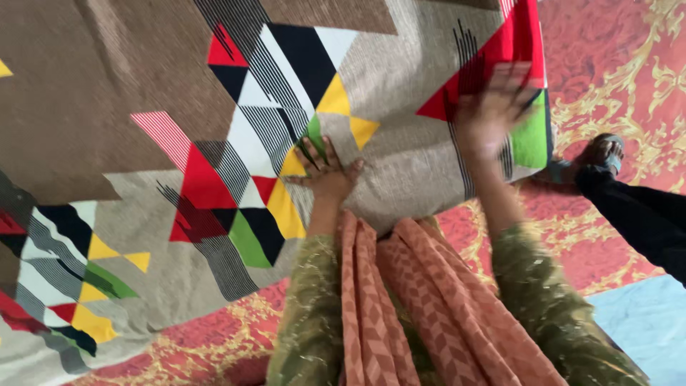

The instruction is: The person spreads a patterned bedspread over a bed, smoothing the fabric with their hands and tucking the edges under the mattress.

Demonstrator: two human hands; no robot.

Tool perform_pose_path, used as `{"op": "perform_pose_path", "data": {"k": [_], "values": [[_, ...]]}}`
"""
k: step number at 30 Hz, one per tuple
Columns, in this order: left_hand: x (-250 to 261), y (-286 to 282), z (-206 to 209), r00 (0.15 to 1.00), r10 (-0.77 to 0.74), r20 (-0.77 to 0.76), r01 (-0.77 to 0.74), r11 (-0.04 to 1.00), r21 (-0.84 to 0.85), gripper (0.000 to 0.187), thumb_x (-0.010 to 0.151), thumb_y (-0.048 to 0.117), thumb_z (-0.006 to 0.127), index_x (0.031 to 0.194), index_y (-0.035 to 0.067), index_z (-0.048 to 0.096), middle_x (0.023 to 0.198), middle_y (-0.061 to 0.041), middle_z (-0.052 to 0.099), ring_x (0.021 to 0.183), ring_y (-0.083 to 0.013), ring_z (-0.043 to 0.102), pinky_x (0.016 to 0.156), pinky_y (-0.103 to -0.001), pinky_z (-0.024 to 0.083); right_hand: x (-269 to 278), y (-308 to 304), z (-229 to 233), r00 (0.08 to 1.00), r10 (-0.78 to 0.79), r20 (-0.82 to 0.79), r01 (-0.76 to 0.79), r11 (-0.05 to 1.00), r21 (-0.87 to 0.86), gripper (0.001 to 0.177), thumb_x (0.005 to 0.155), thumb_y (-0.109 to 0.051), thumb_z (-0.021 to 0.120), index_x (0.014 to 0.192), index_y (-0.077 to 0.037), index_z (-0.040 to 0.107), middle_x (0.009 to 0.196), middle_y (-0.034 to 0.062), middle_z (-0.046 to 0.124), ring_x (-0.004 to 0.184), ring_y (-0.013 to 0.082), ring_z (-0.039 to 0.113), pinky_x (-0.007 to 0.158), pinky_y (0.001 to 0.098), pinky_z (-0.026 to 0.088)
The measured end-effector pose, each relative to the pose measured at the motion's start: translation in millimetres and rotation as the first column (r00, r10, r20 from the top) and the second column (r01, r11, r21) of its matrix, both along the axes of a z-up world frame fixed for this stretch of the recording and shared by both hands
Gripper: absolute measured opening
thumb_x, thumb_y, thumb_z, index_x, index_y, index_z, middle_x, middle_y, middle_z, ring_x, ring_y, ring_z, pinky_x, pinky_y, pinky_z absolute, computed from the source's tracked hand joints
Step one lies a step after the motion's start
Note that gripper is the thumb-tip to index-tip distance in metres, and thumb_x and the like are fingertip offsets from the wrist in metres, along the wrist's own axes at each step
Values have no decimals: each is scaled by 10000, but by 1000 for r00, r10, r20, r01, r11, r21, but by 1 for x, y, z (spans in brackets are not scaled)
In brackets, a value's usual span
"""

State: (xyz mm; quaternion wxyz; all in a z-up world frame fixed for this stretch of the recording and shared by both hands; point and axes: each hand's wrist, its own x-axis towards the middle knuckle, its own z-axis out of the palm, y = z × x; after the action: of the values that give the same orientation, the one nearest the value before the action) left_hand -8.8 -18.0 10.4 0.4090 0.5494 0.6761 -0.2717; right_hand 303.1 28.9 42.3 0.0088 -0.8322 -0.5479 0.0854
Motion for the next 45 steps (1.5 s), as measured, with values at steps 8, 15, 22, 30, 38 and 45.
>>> {"op": "perform_pose_path", "data": {"k": [8, 15, 22, 30, 38, 45], "values": [[37, -120, 2, 951, -303, -61, 293, 825, 484, 915, 971, 638, 455, 1636, 48, 237, 1665, -328, 102, 1533, -539, 40, 1081, -836, -22, -105, -61, -10, 676, 624, -392, -736, 575, -357, 563, 1035, -440, 422, 1561, -246, 375, 1704, 43, 208, 1576, 374, 67, 1143, 768, 48], [107, -179, 4, 867, -454, 204, 218, 715, 664, 814, 1020, 633, 514, 1625, 126, 314, 1722, -170, 117, 1646, -434, 42, 1191, -849, 28, 83, -126, 32, 653, 755, -58, -756, 644, -120, 554, 1047, -413, 549, 1573, -248, 495, 1667, 21, 398, 1522, 316, 382, 1216, 670, 227], [106, -28, 25, 920, 198, 337, -345, 818, 460, 979, 990, 624, 535, 1696, 123, 80, 1769, -224, -24, 1628, -487, -75, 1130, -869, -26, 96, 8, 63, 768, 618, -166, -614, 785, 79, 657, 1079, -308, 631, 1639, -79, 373, 1706, 210, 326, 1564, 421, 324, 1269, 612, 249], [118, 20, 18, 994, 81, 79, -65, 979, -193, 1604, 583, 922, 660, 1571, 105, -304, 1586, -307, -399, 1381, -563, -427, 982, -904, -99, 57, 143, 11, 790, 590, -167, -596, 803, 18, 1094, 982, -583, 735, 1687, 3, 137, 1746, 239, 143, 1590, 478, 129, 1257, 650, 111], [121, 12, 17, 990, 124, 65, -119, 990, -71, 1649, 549, 903, 721, 1589, 83, -261, 1582, -315, -405, 1404, -565, -414, 982, -898, -122, 76, 128, -27, 880, 334, -337, -262, 934, 241, 1276, 804, -512, 966, 1631, 14, 149, 1653, 319, 207, 1497, 508, 258, 1224, 565, 275], [123, 17, 20, 995, 94, 40, -89, 990, -111, 1647, 538, 902, 716, 1606, 71, -222, 1594, -332, -364, 1410, -581, -389, 970, -914, -77, 27, 114, 9, 869, 191, -456, -107, 973, 203, 1037, 848, -229, 854, 1661, -42, 238, 1576, 240, 434, 1434, 448, 470, 1209, 499, 411]]}}
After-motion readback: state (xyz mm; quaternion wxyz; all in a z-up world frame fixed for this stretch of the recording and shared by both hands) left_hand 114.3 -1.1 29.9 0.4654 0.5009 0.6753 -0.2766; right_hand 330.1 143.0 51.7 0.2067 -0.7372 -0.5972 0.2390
